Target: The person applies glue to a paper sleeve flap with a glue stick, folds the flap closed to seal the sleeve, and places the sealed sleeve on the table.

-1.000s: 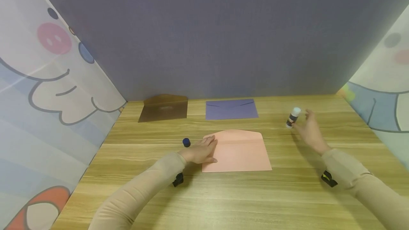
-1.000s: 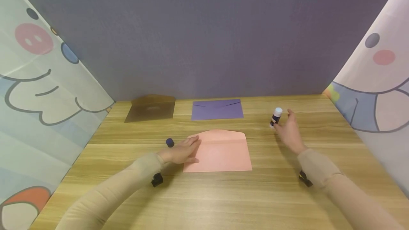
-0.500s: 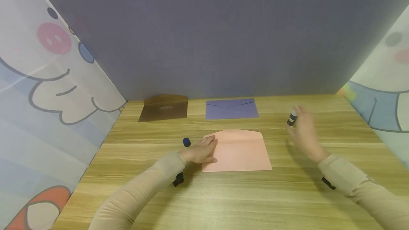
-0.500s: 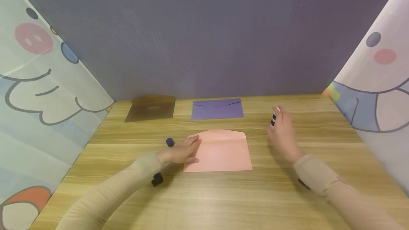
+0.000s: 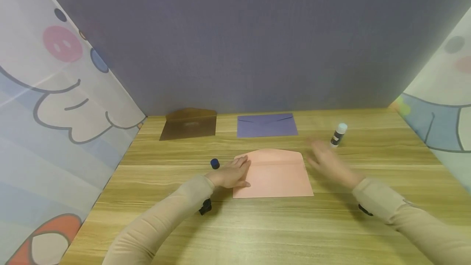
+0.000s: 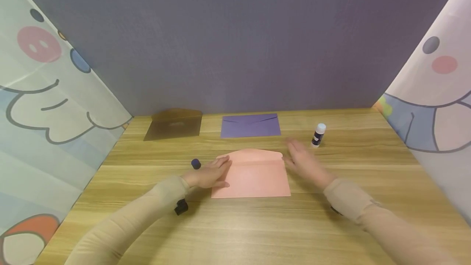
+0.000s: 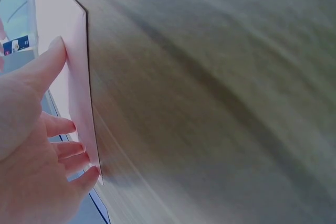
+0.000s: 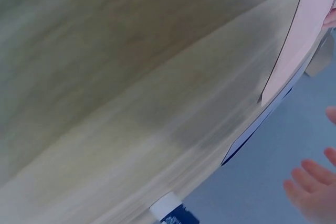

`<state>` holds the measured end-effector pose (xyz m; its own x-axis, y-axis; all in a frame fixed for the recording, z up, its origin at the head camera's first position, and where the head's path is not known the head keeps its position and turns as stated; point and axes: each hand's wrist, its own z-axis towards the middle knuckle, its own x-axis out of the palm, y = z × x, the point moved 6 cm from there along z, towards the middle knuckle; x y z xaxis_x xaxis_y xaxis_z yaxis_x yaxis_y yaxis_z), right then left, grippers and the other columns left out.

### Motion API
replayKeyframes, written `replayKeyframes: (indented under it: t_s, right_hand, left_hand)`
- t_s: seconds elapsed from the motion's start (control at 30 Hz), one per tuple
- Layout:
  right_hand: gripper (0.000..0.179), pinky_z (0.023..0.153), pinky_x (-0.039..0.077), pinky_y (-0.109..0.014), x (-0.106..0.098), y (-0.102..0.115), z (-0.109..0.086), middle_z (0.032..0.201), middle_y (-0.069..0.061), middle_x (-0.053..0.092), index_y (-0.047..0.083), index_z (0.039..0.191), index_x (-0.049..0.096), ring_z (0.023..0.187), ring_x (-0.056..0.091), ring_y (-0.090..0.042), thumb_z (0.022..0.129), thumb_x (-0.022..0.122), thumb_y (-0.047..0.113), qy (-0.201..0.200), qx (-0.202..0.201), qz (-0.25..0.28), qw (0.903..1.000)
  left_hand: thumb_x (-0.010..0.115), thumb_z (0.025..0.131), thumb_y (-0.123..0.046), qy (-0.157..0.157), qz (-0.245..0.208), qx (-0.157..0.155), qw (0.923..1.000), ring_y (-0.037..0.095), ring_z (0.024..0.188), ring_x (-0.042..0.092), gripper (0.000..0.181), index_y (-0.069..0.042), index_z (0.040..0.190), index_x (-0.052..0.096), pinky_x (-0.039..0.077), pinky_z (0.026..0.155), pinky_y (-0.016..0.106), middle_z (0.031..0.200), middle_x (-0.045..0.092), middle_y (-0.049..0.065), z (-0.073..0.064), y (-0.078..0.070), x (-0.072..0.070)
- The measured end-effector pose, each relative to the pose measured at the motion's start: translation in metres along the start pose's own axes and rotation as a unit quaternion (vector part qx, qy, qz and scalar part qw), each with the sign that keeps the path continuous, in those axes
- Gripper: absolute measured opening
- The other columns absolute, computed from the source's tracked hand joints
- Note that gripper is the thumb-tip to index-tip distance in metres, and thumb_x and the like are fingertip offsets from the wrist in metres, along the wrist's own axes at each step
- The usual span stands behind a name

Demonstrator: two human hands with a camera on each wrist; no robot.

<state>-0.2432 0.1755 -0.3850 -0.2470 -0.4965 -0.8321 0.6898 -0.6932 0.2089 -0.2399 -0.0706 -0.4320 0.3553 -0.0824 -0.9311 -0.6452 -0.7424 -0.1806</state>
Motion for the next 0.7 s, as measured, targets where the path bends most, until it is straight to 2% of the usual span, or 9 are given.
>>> replayKeyframes:
  t_s: [0.2, 0.47, 0.7]
  right_hand:
    - [0.043, 0.084, 0.044, -0.048, 0.014, 0.008, 0.002, 0.111, -0.029, 0.052, -0.010, 0.109, 0.050, 0.100, 0.052, -0.041, 0.075, 0.068, 0.007, 0.057, -0.001, 0.027, 0.9980]
    - [0.058, 0.093, 0.036, -0.051, 0.033, 0.007, -0.003, 0.123, -0.028, 0.044, -0.008, 0.124, 0.043, 0.112, 0.043, -0.042, 0.079, 0.066, 0.022, 0.168, 0.043, 0.058, 0.9831]
    - [0.061, 0.095, 0.033, -0.053, 0.040, 0.008, -0.004, 0.127, -0.031, 0.039, -0.011, 0.124, 0.043, 0.115, 0.038, -0.045, 0.079, 0.065, 0.024, 0.214, 0.024, 0.043, 0.9756]
  left_hand:
    - [0.047, 0.088, -0.043, 0.002, 0.001, -0.002, 1.0000, 0.030, 0.133, 0.011, 0.074, 0.002, 0.139, 0.018, 0.019, 0.107, 0.041, 0.145, 0.011, 0.021, 0.001, 0.000, 0.000]
    - [0.046, 0.089, -0.043, 0.005, -0.002, -0.003, 1.0000, 0.029, 0.133, 0.009, 0.074, 0.001, 0.139, 0.016, 0.018, 0.107, 0.041, 0.145, 0.009, 0.020, 0.001, 0.000, 0.001]
    - [0.047, 0.088, -0.042, -0.002, -0.005, -0.001, 1.0000, 0.030, 0.133, 0.011, 0.073, 0.002, 0.139, 0.018, 0.020, 0.106, 0.041, 0.144, 0.011, 0.021, 0.001, 0.001, 0.001]
